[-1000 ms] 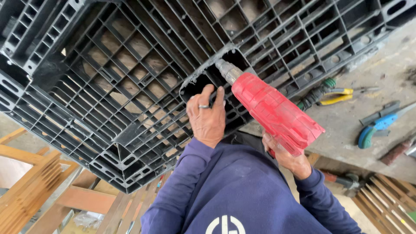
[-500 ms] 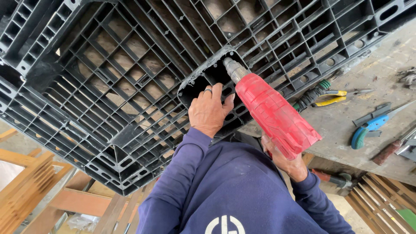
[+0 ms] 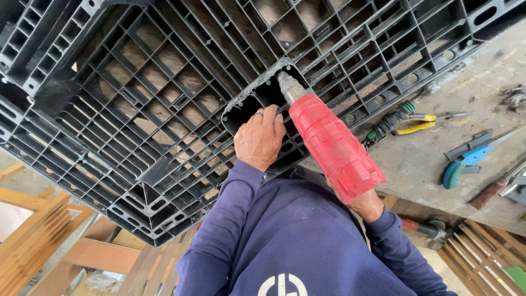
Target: The person repairs a hole in a black plastic crate by melting plastic with a heat gun and then smoothing the molten plastic using a soldering iron tool.
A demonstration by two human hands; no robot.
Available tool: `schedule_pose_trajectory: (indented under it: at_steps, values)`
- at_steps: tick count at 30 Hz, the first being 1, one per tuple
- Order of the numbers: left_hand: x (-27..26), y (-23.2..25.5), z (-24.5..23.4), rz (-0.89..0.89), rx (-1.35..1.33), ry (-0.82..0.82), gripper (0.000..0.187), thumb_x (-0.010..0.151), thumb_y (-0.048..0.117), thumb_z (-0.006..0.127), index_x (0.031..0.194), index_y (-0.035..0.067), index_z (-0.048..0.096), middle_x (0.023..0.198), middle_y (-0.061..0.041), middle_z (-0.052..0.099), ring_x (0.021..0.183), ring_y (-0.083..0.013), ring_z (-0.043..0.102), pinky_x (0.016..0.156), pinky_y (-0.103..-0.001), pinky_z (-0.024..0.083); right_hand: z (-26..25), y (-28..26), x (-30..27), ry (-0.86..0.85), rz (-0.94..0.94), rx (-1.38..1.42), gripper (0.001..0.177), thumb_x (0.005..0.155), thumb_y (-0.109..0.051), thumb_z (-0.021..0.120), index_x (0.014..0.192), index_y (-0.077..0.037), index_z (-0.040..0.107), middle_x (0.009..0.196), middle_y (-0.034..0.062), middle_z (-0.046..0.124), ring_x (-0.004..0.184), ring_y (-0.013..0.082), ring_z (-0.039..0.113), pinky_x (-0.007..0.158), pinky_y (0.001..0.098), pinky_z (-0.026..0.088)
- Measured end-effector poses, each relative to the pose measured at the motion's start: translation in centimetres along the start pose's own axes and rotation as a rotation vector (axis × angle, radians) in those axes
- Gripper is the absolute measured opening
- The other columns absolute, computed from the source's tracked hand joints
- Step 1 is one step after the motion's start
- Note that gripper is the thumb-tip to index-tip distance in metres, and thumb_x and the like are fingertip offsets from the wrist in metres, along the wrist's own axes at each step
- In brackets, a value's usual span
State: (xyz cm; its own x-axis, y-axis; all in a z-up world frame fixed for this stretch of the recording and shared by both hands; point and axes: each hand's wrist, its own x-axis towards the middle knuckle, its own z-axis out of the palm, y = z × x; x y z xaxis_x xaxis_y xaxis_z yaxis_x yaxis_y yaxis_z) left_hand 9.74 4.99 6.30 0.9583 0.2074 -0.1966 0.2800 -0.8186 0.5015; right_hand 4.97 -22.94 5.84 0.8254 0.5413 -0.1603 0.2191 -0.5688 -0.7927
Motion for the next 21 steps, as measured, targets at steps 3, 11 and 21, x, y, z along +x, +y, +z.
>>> schedule_pose_trajectory:
  at_steps: [3, 11, 21]
  values:
    - [-0.1, 0.0, 0.3, 0.004, 0.015, 0.022, 0.017, 0.101, 0.027, 0.058, 0.108, 0.013, 0.064, 0.084, -0.007, 0.066, 0.072, -0.029, 0.066, 0.063, -0.043, 0.052, 0.2, 0.8, -0.1, -0.093, 0.116, 0.067, 0.039, 0.086, -0.018, 0.077, 0.124, -0.014, 0.069, 0.121, 0.0038, 0.072, 0.118, 0.0266, 0.068, 0.102, 0.0396, 0.051]
    - [-0.3, -0.1, 0.9, -0.01, 0.066, 0.017, 0.017, 0.103, 0.03, 0.055, 0.098, 0.014, 0.06, 0.08, -0.007, 0.066, 0.069, -0.0305, 0.066, 0.06, -0.045, 0.051, 0.6, -0.1, 2.1, -0.145, 0.321, 0.634, 0.051, 0.095, -0.013, 0.065, 0.144, -0.006, 0.052, 0.141, 0.0079, 0.061, 0.129, 0.0219, 0.06, 0.108, 0.0349, 0.049]
    - [-0.5, -0.1, 1.4, -0.015, 0.112, 0.058, 0.02, 0.105, 0.032, 0.054, 0.096, 0.014, 0.059, 0.078, -0.007, 0.066, 0.067, -0.0312, 0.066, 0.059, -0.046, 0.052, 2.4, 3.0, 1.1, -0.163, 0.362, 0.763, 0.05, 0.1, -0.02, 0.061, 0.145, 0.0, 0.049, 0.14, 0.0124, 0.058, 0.127, 0.0235, 0.058, 0.107, 0.0398, 0.049]
